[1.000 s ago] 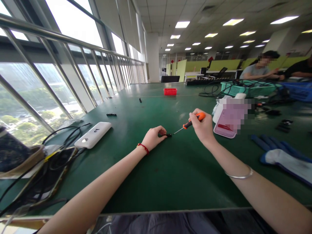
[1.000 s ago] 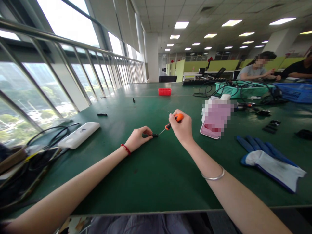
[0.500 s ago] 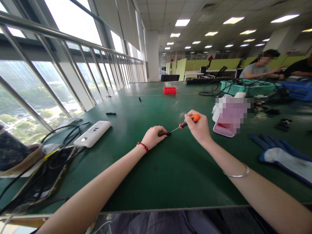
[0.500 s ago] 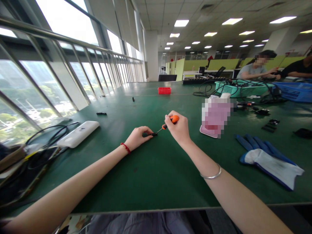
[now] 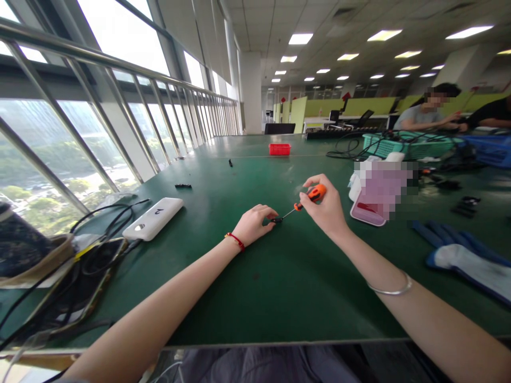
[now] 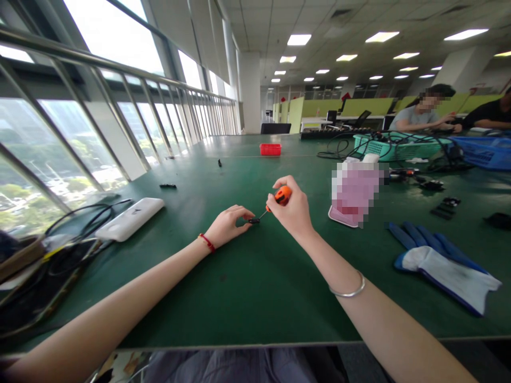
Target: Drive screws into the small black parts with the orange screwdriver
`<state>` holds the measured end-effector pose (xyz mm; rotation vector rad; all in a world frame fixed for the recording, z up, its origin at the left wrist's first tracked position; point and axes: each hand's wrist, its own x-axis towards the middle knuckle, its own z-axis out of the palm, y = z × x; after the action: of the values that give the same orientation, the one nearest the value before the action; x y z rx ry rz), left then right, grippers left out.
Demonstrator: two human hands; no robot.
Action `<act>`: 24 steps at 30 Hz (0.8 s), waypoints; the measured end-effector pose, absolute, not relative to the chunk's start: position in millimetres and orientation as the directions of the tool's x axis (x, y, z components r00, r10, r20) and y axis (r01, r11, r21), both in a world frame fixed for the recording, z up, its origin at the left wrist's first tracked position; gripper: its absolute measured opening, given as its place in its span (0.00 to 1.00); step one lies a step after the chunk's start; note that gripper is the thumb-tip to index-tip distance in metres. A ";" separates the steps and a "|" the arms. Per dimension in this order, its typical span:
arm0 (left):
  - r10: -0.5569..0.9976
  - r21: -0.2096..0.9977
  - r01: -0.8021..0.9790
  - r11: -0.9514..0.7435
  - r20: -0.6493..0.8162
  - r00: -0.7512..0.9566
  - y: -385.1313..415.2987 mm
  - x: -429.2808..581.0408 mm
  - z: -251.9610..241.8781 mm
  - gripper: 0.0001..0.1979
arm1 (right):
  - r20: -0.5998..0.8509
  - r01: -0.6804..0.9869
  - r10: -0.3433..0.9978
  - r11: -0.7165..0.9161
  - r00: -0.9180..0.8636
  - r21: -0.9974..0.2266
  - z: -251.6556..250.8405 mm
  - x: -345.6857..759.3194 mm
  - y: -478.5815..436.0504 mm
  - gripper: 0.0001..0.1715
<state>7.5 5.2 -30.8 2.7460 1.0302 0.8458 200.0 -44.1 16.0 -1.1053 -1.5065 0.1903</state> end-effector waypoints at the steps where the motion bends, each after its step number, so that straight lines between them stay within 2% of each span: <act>1: 0.638 0.269 0.588 -0.763 0.466 0.614 5.1 7.5 -31.1 0.09 | 0.686 0.517 0.712 0.535 0.152 -0.669 15.8 199.8 -44.6 0.12; 3: 0.658 0.284 0.602 -0.746 0.456 0.600 4.8 7.5 -31.6 0.09 | 0.674 0.520 0.722 0.521 0.153 -0.677 15.6 199.6 -45.4 0.16; 7: 0.685 0.334 0.602 -0.725 0.435 0.584 3.8 7.5 -31.2 0.11 | 0.642 0.581 0.744 0.443 0.186 -0.682 16.5 199.0 -45.8 0.11; 12: 0.689 0.352 0.595 -0.723 0.435 0.580 3.4 7.7 -30.8 0.11 | 0.661 0.546 0.736 0.496 0.147 -0.675 15.3 199.3 -44.6 0.07; 15: 0.696 0.355 0.603 -0.715 0.440 0.567 4.0 7.9 -30.2 0.10 | 0.634 0.537 0.756 0.472 0.163 -0.699 13.3 199.3 -45.2 0.13; 24: 0.782 0.445 0.644 -0.623 0.364 0.506 6.8 4.0 -37.4 0.14 | 0.630 0.536 0.758 0.464 0.173 -0.705 21.2 197.5 -22.6 0.11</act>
<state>4.0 6.8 -37.4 2.4986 1.2089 0.7957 197.5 -22.6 21.2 -1.1929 -1.4912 0.2265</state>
